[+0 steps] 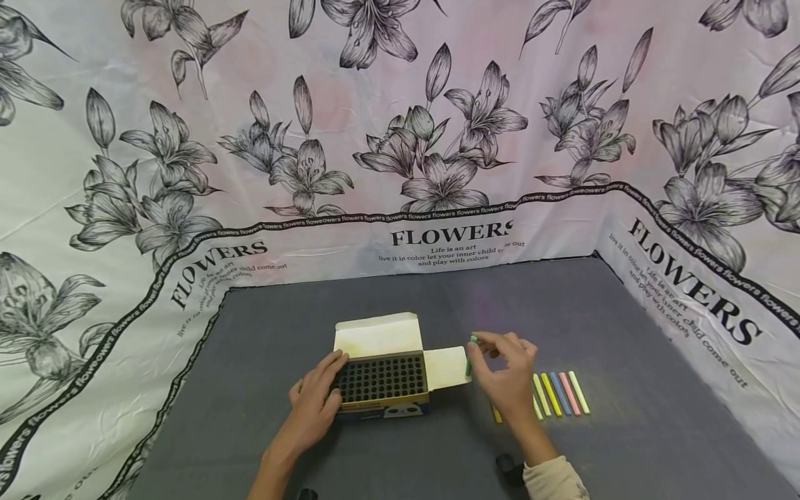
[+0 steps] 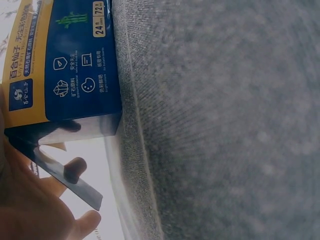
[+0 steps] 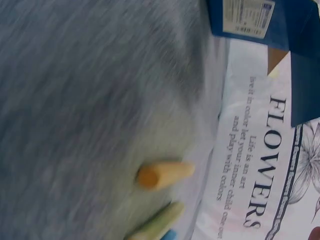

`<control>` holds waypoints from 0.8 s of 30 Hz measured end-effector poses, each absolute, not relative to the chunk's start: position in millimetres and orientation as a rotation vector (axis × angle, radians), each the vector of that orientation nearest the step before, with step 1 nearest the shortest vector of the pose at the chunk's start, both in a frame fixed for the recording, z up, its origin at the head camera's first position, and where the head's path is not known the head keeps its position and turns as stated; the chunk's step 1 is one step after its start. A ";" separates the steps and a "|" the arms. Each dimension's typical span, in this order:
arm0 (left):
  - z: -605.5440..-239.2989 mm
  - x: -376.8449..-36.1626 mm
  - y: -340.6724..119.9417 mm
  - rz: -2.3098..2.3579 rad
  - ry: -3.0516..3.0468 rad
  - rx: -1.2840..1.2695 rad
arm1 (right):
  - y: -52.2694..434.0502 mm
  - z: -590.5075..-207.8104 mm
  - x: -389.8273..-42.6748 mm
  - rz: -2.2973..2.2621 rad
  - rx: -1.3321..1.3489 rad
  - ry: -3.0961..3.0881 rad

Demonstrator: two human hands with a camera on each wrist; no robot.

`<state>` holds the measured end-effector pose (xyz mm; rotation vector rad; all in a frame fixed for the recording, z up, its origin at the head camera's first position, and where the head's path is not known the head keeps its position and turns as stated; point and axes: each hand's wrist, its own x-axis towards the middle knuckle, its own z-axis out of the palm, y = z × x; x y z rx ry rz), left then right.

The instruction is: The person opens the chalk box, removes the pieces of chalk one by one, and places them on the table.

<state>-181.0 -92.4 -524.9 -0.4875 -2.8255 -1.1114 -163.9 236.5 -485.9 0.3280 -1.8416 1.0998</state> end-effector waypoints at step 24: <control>-524.6 -181.4 -91.5 -1.127 -2.828 -0.489 | 365.6 -512.5 -144.2 0.850 0.189 -1.979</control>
